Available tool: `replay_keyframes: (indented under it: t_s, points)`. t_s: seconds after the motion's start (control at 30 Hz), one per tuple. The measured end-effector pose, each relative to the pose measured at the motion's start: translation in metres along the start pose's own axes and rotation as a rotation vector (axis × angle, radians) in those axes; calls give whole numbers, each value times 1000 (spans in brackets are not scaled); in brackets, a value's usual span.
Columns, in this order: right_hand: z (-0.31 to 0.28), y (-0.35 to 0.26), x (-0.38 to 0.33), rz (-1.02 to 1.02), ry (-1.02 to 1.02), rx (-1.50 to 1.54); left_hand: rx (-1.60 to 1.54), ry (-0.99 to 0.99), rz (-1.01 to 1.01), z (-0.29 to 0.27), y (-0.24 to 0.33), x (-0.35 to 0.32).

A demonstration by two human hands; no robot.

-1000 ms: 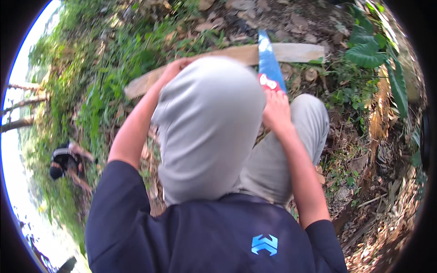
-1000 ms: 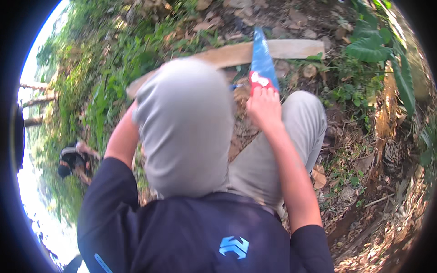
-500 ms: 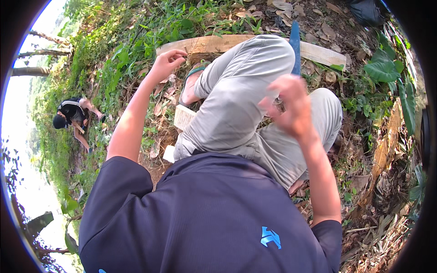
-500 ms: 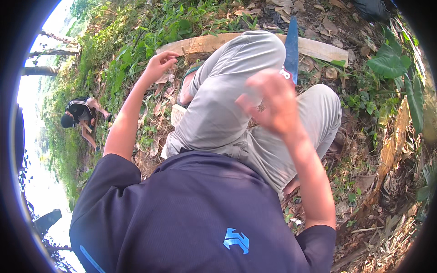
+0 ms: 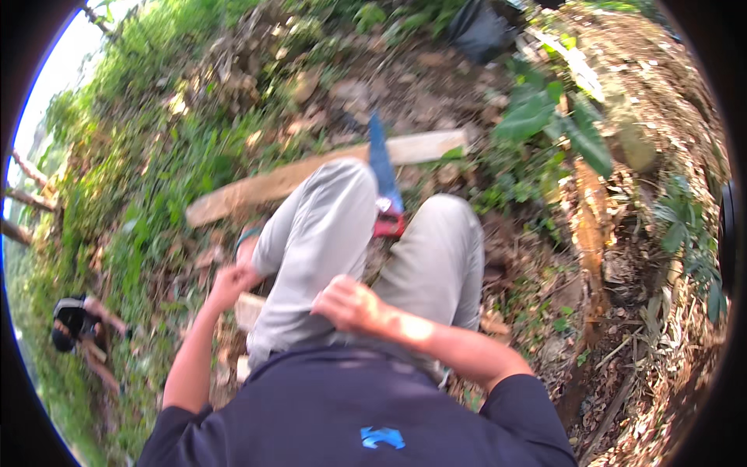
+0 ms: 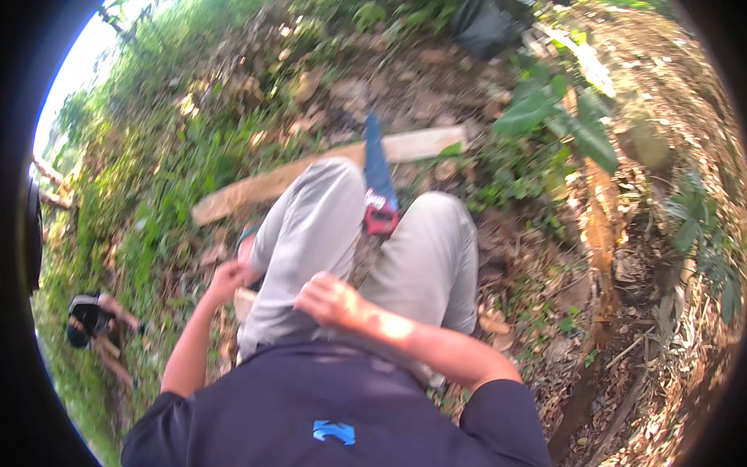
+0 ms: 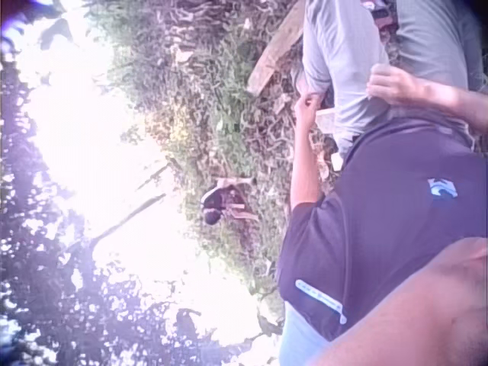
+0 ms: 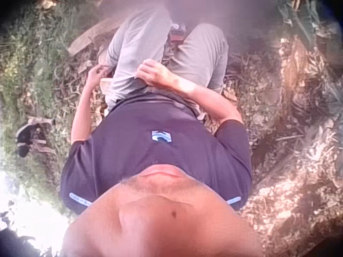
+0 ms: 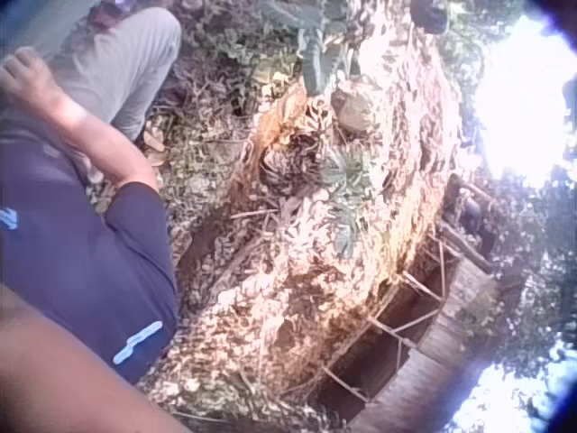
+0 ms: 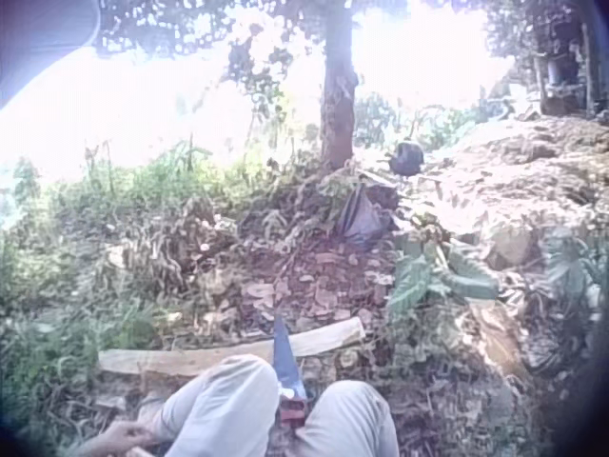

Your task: The person uses a hand saw to cut a strip of wood while sitting on the ground outdoors, handling the saw by its red handle and stabilizing the wood by hand.

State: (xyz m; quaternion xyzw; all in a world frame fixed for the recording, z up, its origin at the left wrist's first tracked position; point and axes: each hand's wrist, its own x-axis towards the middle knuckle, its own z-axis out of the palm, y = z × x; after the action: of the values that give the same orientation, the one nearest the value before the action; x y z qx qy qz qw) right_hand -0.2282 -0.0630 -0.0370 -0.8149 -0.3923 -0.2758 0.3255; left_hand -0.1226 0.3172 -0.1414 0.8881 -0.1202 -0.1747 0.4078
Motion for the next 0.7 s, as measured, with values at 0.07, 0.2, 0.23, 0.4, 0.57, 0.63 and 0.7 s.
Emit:
replay_keyframes:
  t_s: [0.07, 0.2, 0.23, 0.4, 0.57, 0.63, 0.7]
  points:
    - [-9, 12, 13, -49, -123, 36, -137, -60, -152, 12, 18, -11]
    - [0, 23, 32, -144, -261, 99, -231, 19, -168, 15, -1, -18]
    - [-2, 18, 43, -152, -296, 115, -241, 24, -175, 13, 1, -15]
    - [16, 21, 73, 95, -240, -155, -172, -98, -230, 10, 24, -13]
    - [34, 16, 79, 101, -299, -8, -144, 69, -116, -10, 15, -3]
    - [39, 10, 74, 26, -262, -32, -206, 145, -141, -20, 44, 17]
    - [41, -1, 85, -47, -249, -60, -111, 285, 22, -42, 42, 37]
